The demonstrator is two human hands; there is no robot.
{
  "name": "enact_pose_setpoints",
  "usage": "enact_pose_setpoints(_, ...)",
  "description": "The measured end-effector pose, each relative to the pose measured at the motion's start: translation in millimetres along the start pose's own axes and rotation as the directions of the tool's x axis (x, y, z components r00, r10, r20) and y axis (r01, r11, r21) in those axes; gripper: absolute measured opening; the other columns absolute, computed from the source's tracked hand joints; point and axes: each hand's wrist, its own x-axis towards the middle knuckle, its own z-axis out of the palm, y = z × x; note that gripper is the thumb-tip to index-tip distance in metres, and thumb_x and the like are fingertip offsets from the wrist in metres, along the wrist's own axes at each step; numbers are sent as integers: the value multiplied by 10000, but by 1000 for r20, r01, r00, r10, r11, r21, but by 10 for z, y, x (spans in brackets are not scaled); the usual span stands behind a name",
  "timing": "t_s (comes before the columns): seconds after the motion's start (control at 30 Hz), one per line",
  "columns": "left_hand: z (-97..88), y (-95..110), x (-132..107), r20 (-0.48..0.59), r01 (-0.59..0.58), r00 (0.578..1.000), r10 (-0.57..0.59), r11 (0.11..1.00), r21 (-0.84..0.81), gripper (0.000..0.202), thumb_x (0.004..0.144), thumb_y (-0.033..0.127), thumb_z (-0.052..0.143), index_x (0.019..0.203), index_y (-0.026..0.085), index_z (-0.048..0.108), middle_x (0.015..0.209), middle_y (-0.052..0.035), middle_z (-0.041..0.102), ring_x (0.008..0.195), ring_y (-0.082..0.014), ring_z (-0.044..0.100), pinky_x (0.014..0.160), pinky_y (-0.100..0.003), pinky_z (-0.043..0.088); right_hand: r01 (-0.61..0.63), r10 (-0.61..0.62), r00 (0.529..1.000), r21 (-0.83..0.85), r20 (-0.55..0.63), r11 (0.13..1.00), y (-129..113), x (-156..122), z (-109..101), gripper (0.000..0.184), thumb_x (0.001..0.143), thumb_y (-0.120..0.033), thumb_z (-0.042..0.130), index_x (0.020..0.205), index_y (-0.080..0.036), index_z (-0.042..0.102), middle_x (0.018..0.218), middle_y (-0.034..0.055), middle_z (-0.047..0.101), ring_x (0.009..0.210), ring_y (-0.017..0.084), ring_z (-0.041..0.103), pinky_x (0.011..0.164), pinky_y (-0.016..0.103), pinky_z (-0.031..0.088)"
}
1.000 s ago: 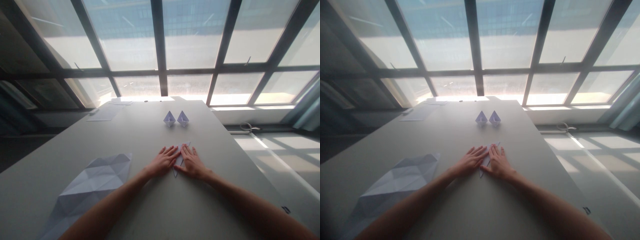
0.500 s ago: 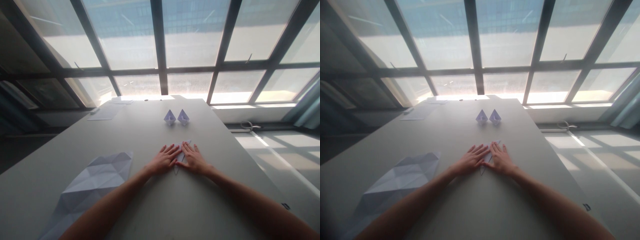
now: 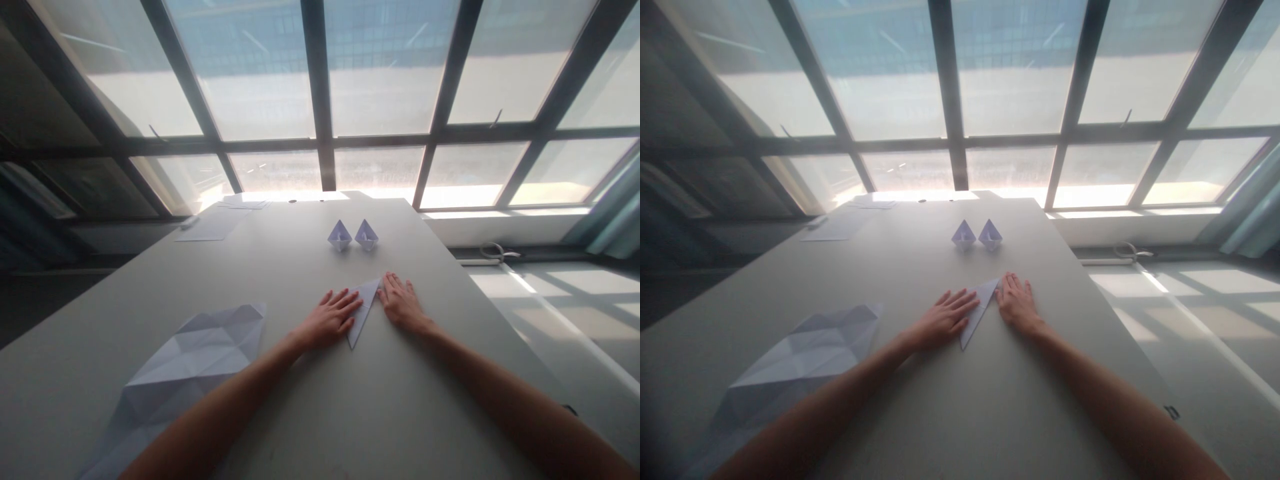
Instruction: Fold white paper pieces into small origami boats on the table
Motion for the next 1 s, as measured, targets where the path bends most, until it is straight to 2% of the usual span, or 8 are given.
enact_pose_setpoints(0.17, 16, -15, 6, -16, 3, 1000, -3, 1000, -29, 504, 1016, 422, 329, 1513, 384, 256, 1598, 53, 201, 1484, -212, 124, 1195, -474, 65, -11, 27, 991, 118, -131, 993, 23, -8, -2, 541, 986, -275, 277, 1487, -80, 341, 1544, 153, 324, 1444, 244, 247, 1175, 480, 160)
enact_pose_setpoints(0.27, 27, -19, 4, -27, -4, 1000, 3, 999, -45, 493, 1018, 422, 330, 1507, 398, 269, 1592, 51, 218, 1482, -222, 133, 1192, -493, 64, 142, -119, 983, 168, -139, 976, 14, -30, -33, 502, 977, -258, 321, 1455, -137, 420, 1533, 118, 360, 1440, 224, 262, 1175, 444, 186)
enact_pose_setpoints(0.33, 25, -12, 0, -32, -10, 999, 8, 998, -55, 473, 1022, 423, 327, 1493, 415, 296, 1586, 52, 240, 1481, -226, 144, 1189, -507, 66, 264, -255, 964, 168, -72, 950, -4, -47, -52, 479, 975, -286, 366, 1428, -165, 465, 1527, 104, 375, 1439, 222, 267, 1176, 443, 181)
enact_pose_setpoints(0.4, 19, -2, -2, -43, -10, 999, 8, 998, -62, 452, 1022, 419, 334, 1474, 423, 339, 1578, 50, 269, 1478, -229, 159, 1188, -513, 79, 308, -311, 951, 147, -8, 940, -23, -57, -61, 481, 973, -313, 395, 1425, -166, 471, 1522, 111, 380, 1435, 228, 277, 1176, 454, 168)
enact_pose_setpoints(0.53, 23, -8, 16, -104, 60, 992, -67, 996, -69, 435, 985, 331, 422, 1415, 374, 465, 1540, 16, 365, 1452, -234, 249, 1185, -494, 155, 265, -267, 963, 85, 14, 960, -51, -62, -60, 493, 973, -337, 413, 1419, -137, 480, 1513, 142, 389, 1417, 249, 312, 1170, 441, 183)
enact_pose_setpoints(0.73, 25, -72, 48, -229, 220, 945, -234, 972, -85, 424, 900, 202, 484, 1294, 290, 613, 1423, -29, 525, 1365, -228, 410, 1174, -449, 239, 257, -258, 964, -17, -59, 966, -94, -106, -100, 429, 958, -370, 476, 1313, -158, 589, 1420, 148, 506, 1311, 279, 431, 1093, 407, 319)
enact_pose_setpoints(0.87, -11, -56, 27, -234, 261, 934, -270, 963, -73, 407, 964, 373, 434, 1332, 270, 573, 1444, -41, 504, 1389, -241, 377, 1163, -484, 244, 281, -280, 954, -12, -106, 960, -118, -135, -139, 351, 948, -366, 517, 1232, -199, 639, 1323, 123, 578, 1222, 276, 482, 1008, 405, 393)
enact_pose_setpoints(1.0, -18, -20, 4, -201, 253, 947, -250, 967, -13, 726, 904, 653, 439, 1463, 191, 405, 1513, -103, 400, 1434, -301, 284, 1157, -521, 226, 298, -289, 945, 44, -153, 953, -133, -144, -144, 289, 926, -340, 571, 1164, -210, 671, 1219, 105, 626, 1154, 255, 506, 982, 380, 406)
